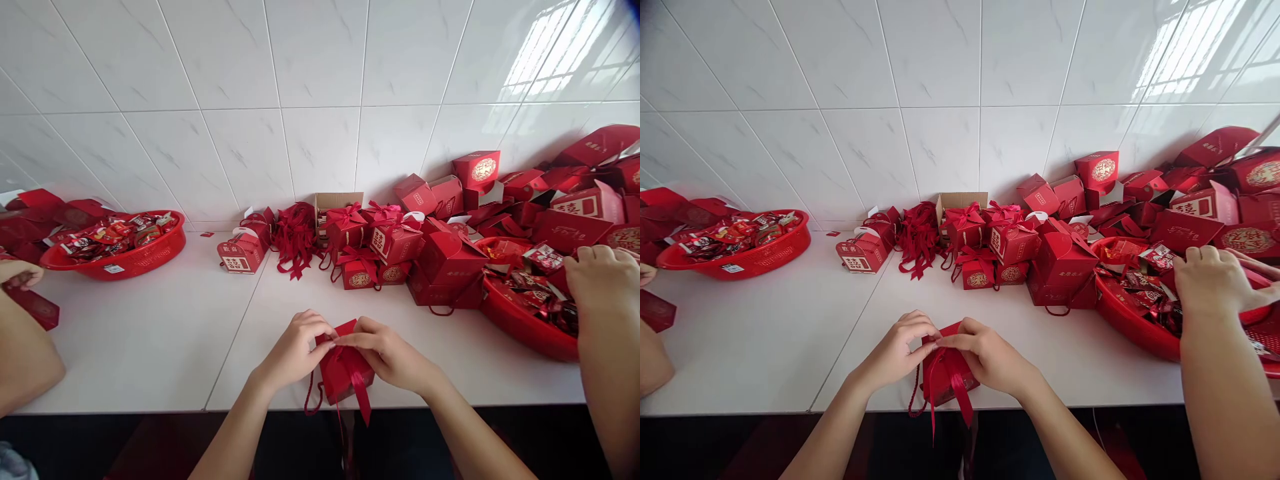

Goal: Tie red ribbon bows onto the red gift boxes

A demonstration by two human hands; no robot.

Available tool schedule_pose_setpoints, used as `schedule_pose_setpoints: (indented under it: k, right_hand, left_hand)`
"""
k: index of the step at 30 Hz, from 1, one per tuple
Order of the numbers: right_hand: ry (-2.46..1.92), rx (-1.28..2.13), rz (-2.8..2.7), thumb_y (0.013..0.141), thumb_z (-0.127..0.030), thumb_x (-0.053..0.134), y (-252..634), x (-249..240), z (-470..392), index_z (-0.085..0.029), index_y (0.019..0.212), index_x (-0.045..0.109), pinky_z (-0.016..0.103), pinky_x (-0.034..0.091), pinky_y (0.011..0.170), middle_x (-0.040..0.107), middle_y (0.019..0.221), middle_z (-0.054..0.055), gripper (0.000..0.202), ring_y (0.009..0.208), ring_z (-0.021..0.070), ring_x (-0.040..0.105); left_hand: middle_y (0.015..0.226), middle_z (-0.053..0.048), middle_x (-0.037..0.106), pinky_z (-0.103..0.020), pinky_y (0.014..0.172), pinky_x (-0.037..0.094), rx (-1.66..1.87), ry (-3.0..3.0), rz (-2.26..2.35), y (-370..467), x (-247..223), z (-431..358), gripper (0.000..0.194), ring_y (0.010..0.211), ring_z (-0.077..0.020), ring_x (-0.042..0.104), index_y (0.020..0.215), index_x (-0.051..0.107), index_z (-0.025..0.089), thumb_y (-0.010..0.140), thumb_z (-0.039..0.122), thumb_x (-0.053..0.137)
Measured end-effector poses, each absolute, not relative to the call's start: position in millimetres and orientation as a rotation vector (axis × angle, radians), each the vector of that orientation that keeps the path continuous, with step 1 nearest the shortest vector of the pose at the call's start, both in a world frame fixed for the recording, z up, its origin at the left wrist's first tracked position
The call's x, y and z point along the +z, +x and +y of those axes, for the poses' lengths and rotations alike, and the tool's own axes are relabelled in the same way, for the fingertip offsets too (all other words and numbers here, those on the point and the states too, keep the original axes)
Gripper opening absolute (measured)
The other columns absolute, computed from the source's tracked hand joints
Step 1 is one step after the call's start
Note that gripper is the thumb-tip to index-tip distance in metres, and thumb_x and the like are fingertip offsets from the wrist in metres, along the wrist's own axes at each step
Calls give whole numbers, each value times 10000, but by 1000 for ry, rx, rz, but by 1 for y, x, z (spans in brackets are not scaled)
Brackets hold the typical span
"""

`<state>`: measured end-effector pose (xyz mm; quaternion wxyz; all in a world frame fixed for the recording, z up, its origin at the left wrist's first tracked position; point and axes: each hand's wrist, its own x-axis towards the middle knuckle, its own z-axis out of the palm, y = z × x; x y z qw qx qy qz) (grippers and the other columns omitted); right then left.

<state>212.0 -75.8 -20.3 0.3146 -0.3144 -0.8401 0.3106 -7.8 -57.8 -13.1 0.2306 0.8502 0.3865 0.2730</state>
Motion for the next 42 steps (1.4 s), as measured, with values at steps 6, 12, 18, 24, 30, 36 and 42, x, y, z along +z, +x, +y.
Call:
schedule_pose_setpoints:
  k: [6,12,18,24,30,36,42]
  right_hand:
    - [-783,725,-2290,911,-93,397,212,-33,-78,-316,1143,695,272,520,693,560,931,56,439,798,156,561]
    - [-750,764,-2294,907,-91,407,212,-37,-76,-338,1140,692,302,529,757,547,983,56,442,863,160,563]
    - [-688,842,-2278,916,-102,405,216,-38,-73,-305,1071,731,282,520,761,510,934,58,415,830,146,531]
    - [-664,856,-2301,916,-121,411,215,-37,-72,-298,1011,753,286,513,758,510,937,60,396,856,157,521]
    - [-644,898,-2264,906,-133,459,215,-36,-73,-297,1021,751,284,525,793,544,968,65,353,894,158,547]
    - [-621,912,-2268,910,-118,442,215,-36,-73,-299,1008,754,283,524,827,550,1005,67,374,949,163,567]
    - [-572,930,-2239,924,-148,475,213,-37,-72,-287,998,756,295,524,835,549,1030,73,322,982,170,573]
  left_hand:
    - [804,-15,680,-349,797,476,812,2418,1114,-10,-14,-53,168,805,-188,610,841,673,242,835,118,561]
    - [798,-23,664,-350,785,467,777,2483,1122,-11,-16,-51,214,801,-195,590,902,673,253,853,113,518]
    - [858,-30,587,-304,765,492,635,2416,1024,-13,-9,-57,157,857,-194,551,842,594,235,826,104,509]
    - [977,-46,519,-292,757,520,489,2387,997,-11,-4,-57,152,953,-208,525,855,526,233,762,144,606]
    - [1190,-101,491,-296,675,544,483,2311,937,-10,-7,-55,156,1051,-234,556,768,486,221,752,123,606]
    - [1336,-104,493,-367,839,545,510,2310,838,-10,-8,-54,178,1331,-285,378,737,524,223,741,70,615]
    - [1274,-92,558,-420,978,467,569,2233,829,-11,-14,-51,140,1290,-265,400,760,522,220,786,192,656]
